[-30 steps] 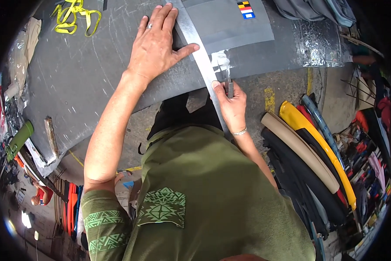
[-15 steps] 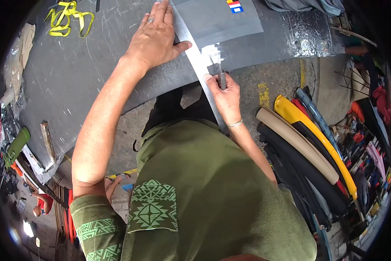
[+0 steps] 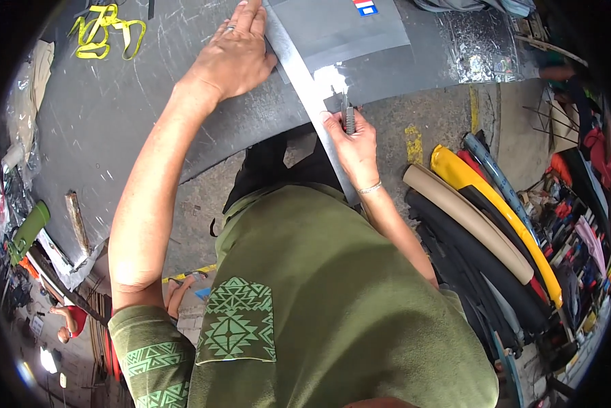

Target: Cutting a grey sheet of material using a utility knife and a metal ruler.

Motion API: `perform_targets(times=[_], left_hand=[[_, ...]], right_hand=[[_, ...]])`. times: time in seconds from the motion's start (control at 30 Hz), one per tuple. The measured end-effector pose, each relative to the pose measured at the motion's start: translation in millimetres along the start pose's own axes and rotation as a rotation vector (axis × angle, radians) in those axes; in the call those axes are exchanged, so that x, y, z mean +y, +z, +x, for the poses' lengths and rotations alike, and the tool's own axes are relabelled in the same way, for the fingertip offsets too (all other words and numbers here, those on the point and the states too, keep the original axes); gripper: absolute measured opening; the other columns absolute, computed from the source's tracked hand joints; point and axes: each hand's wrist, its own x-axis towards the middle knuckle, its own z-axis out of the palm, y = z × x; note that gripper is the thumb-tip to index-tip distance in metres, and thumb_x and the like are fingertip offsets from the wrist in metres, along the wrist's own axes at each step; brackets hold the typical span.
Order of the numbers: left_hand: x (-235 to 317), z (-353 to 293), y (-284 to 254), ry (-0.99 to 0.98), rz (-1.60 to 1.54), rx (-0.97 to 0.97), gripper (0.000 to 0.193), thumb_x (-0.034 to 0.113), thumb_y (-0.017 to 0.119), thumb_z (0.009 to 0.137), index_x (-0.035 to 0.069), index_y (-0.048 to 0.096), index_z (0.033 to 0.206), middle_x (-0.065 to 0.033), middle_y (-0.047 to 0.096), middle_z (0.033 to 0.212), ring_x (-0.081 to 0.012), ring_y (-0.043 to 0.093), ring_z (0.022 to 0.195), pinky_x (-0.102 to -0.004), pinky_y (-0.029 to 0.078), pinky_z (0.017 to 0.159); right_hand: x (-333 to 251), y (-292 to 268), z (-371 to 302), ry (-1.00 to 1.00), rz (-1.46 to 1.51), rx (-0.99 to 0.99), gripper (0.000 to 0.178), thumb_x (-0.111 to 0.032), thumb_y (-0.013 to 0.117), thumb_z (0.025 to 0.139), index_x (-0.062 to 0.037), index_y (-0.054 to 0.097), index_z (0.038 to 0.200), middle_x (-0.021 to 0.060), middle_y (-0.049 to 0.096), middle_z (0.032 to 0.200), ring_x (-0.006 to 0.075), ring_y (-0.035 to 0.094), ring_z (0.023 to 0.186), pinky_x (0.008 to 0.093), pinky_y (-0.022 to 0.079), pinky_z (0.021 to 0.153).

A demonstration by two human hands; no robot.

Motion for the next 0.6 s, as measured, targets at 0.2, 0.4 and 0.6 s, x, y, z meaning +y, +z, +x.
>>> perform_targets(times=[0.2,0.4,0.6], left_hand=[[-13,1,45,0.438,-0.440,0.635,0.104,0.054,0.070,0.088,-0.020,0.031,0.149,-0.0381,0.030,0.158,-0.0467,0.031,0.150,-0.0486,0.029,0.124],[-38,22,99,0.352,-0.329,0.853,0.109,0.060,0.070,0.087,-0.019,0.030,0.150,-0.0372,0.029,0.160,-0.0445,0.028,0.153,-0.0500,0.028,0.125],[22,1,9,0.031,0.130,0.385,0.107,0.059,0.068,0.089,-0.020,0.029,0.150,-0.0377,0.027,0.161,-0.0442,0.026,0.154,-0.0480,0.025,0.126]], right_hand=[[-3,-5,1,-0.023,-0.055,0.002,0.025,-0.024,0.082,0.089,-0.0028,0.069,0.089,-0.0002,0.064,0.072,0.0074,0.056,0.067,0.0277,0.049,0.064],[-15,-25,0,-0.148,-0.064,0.102,0.037,-0.029,0.070,0.099,-0.0013,0.059,0.120,0.0133,0.068,0.099,0.0230,0.065,0.089,0.0381,0.052,0.082],[-53,-38,-3,-0.359,-0.425,-0.192,0.048,-0.010,0.052,0.105,-0.0031,0.043,0.151,0.0221,0.062,0.130,0.0302,0.066,0.105,0.0385,0.053,0.092]])
